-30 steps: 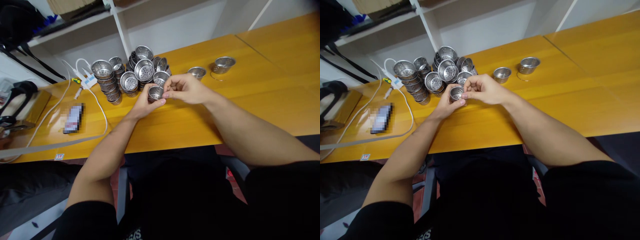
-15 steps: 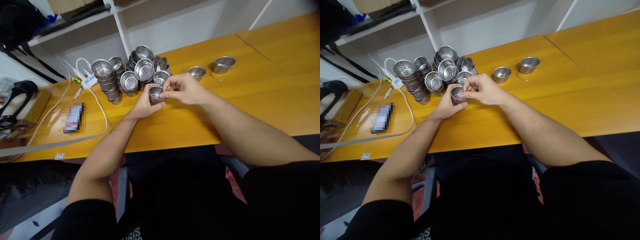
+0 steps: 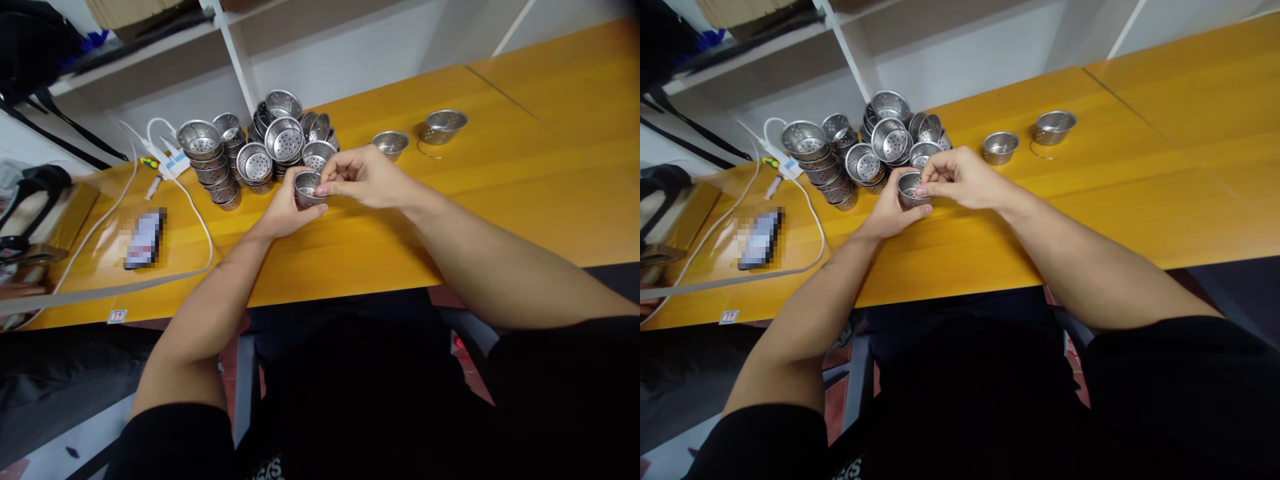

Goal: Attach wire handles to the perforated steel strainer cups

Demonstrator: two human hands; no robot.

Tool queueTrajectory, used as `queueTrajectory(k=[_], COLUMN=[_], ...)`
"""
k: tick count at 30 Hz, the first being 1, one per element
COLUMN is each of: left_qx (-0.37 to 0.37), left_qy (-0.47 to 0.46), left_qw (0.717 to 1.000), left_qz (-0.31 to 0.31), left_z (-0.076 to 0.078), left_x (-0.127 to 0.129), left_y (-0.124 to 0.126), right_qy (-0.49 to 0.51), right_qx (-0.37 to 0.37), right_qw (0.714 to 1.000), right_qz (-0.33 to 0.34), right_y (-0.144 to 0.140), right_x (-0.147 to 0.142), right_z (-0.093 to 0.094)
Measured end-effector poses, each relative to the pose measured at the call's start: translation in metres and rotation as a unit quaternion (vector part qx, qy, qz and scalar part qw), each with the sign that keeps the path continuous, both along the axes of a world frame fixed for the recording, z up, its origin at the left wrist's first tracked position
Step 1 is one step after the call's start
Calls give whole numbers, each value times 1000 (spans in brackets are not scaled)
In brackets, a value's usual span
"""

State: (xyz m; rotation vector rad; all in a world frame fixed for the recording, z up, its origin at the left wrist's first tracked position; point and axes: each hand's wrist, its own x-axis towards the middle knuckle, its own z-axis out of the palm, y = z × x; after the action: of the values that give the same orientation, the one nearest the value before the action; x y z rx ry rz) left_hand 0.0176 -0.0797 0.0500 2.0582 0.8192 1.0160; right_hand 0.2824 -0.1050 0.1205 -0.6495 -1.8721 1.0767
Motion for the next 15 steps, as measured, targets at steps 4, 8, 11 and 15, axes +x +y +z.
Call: queueTrajectory(k=[4, 8, 11, 15], left_qx=[2, 20, 28, 36], left_qy=[-15, -14, -8, -13], left_qw=[1000, 1000, 999, 999], left_qz=[-3, -10, -15, -10], left_z=[-5, -12, -15, -15], left_x=[-2, -4, -7, -9], left_y=[5, 12, 17, 21], right_qy=[8, -5, -46, -71], right_qx=[17, 40, 73, 96], right_qw=[1000, 995, 990, 988], right_qz=[-24, -86, -108, -101], right_y=[-4, -9, -10, -6], right_x=[0, 4, 10, 14], right_z=[3, 5, 7, 7])
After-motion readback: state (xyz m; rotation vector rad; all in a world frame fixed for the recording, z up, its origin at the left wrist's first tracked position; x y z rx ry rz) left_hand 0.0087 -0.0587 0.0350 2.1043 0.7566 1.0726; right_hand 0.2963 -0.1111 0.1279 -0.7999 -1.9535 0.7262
